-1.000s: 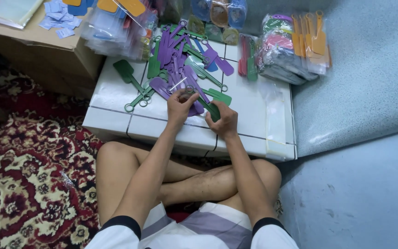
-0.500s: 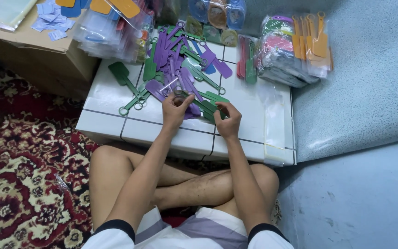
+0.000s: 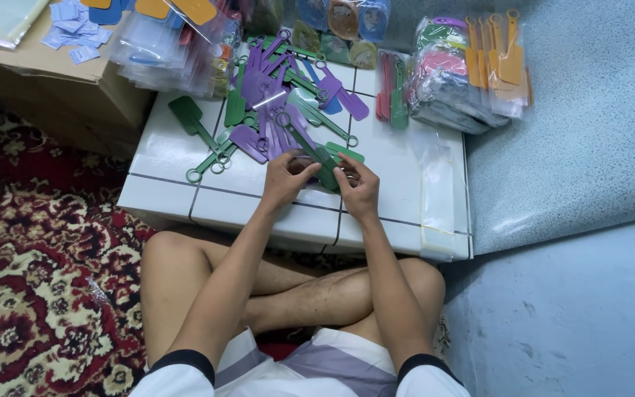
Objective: A person sits on the floor and uses a small tool to prepare or inspect plastic fan components before packaging them.
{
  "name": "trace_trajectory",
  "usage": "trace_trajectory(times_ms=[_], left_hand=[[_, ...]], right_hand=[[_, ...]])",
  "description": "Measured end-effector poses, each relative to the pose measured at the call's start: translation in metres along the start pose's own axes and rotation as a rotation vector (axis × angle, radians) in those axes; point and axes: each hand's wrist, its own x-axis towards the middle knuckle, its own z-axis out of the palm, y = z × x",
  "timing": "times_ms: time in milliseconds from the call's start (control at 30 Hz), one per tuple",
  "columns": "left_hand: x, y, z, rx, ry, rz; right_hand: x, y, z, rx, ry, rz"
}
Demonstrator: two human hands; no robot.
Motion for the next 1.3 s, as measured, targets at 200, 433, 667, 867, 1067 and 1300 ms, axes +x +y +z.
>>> trace_trajectory(times_ms=[200, 433, 667, 867, 1067, 1300], left_hand=[[-0.001, -0.001, 0.000, -0.078, -0.048, -0.032], [-0.003, -0.008, 0.005, 0.068, -0.140, 0.086], [-0.003, -0.010, 0.009, 0.068, -0.176, 0.141], [-0.007, -0.007, 0.009, 0.077, -0.135, 0.194], [-0.005, -0.005, 0.007, 0.012, -0.180, 0.163], [-0.005, -0.017, 0.010, 0.015, -0.130, 0.177]], right_hand=[[0.001, 0.003, 0.001, 0.020, 0.052, -0.013], [0.002, 0.007, -0.001, 0.064, 0.009, 0.007], [0.006, 0.017, -0.002, 0.128, 0.007, 0.077], [0.004, 0.017, 0.001, 0.080, -0.023, 0.092], [0.004, 0.015, 0.000, 0.038, 0.046, 0.106], [0.001, 0.000, 0.002, 0.073, 0.026, 0.146]])
